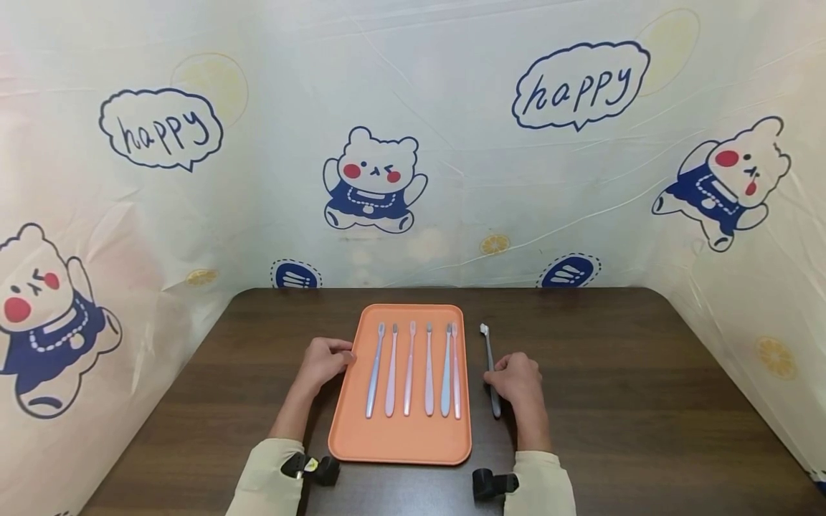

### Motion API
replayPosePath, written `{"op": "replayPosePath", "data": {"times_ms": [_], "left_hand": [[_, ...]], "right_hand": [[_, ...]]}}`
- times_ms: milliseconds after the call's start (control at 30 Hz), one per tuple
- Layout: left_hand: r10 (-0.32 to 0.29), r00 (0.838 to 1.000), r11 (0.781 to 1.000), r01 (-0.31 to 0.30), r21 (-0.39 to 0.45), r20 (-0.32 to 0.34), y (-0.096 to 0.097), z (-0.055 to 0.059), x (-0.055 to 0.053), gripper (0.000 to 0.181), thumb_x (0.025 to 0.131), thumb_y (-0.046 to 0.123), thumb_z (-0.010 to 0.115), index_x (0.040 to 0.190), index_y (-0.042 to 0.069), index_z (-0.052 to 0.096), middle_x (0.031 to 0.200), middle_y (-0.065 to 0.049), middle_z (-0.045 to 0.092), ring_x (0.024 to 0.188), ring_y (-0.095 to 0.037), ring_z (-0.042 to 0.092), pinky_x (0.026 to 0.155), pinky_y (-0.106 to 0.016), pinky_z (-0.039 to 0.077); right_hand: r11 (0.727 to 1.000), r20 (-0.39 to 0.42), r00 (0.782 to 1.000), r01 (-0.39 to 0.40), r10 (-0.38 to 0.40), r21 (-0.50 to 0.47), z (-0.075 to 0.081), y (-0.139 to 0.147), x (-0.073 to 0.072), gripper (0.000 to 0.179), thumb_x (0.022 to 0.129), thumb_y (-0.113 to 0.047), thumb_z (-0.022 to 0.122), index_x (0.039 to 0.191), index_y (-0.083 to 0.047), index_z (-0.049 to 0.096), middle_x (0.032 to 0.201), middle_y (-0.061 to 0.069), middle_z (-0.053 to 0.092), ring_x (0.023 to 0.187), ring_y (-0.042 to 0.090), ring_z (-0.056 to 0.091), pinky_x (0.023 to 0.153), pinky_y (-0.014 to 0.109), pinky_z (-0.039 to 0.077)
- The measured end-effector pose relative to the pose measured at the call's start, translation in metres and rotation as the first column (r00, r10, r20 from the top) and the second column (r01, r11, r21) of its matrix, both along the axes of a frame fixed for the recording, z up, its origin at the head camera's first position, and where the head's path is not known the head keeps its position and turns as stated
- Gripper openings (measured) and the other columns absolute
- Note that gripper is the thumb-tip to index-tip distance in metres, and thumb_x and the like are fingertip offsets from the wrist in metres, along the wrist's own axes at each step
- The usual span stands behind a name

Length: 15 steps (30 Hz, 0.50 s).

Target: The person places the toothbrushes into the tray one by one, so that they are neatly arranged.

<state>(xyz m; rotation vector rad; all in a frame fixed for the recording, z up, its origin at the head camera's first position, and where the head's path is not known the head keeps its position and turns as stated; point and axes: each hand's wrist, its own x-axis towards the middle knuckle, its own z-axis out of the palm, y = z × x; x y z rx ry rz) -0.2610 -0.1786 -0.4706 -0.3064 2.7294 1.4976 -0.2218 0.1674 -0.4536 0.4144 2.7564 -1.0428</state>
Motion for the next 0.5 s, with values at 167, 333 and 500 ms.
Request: {"op": "replayPosePath", "data": {"times_ms": [167, 333, 500], "left_hand": [[0.0, 1.0, 1.0, 0.0, 0.0, 0.002, 0.0, -0.0001, -0.0004, 0.025, 0.082, 0.009, 0.066, 0.105, 0.002, 0.075, 0.098, -0.016, 0.074, 0.074, -0.015, 0.067, 0.066, -0.029, 0.057], [-0.002, 1.0, 1.0, 0.001, 0.012, 0.014, -0.0003, 0.0, -0.0009, 0.026, 0.082, 0.01, 0.066, 0.105, 0.003, 0.075, 0.099, -0.015, 0.074, 0.074, -0.014, 0.067, 0.067, -0.03, 0.058], [0.005, 1.0, 1.0, -0.005, 0.011, 0.012, 0.0005, 0.0, -0.0008, 0.026, 0.081, 0.009, 0.066, 0.104, 0.002, 0.075, 0.098, -0.015, 0.074, 0.073, -0.014, 0.067, 0.066, -0.029, 0.057]], "right_hand": [[1.0, -0.024, 1.0, -0.013, 0.012, -0.023, 0.0015, 0.0025, 0.0013, 0.02, 0.08, -0.02, 0.072, 0.09, -0.003, 0.072, 0.08, 0.007, 0.067, 0.072, 0.017, 0.06, 0.059, 0.026, 0.044], [0.997, -0.035, 0.999, -0.023, 0.02, -0.074, 0.0056, 0.002, 0.003, 0.022, 0.081, -0.018, 0.073, 0.094, -0.001, 0.073, 0.081, 0.008, 0.07, 0.067, 0.012, 0.063, 0.058, 0.026, 0.048], [0.992, -0.05, 0.998, -0.033, 0.027, -0.12, 0.0075, 0.0019, 0.0039, 0.025, 0.081, -0.015, 0.073, 0.098, 0.003, 0.072, 0.084, 0.01, 0.071, 0.066, 0.011, 0.063, 0.06, 0.027, 0.053]]}}
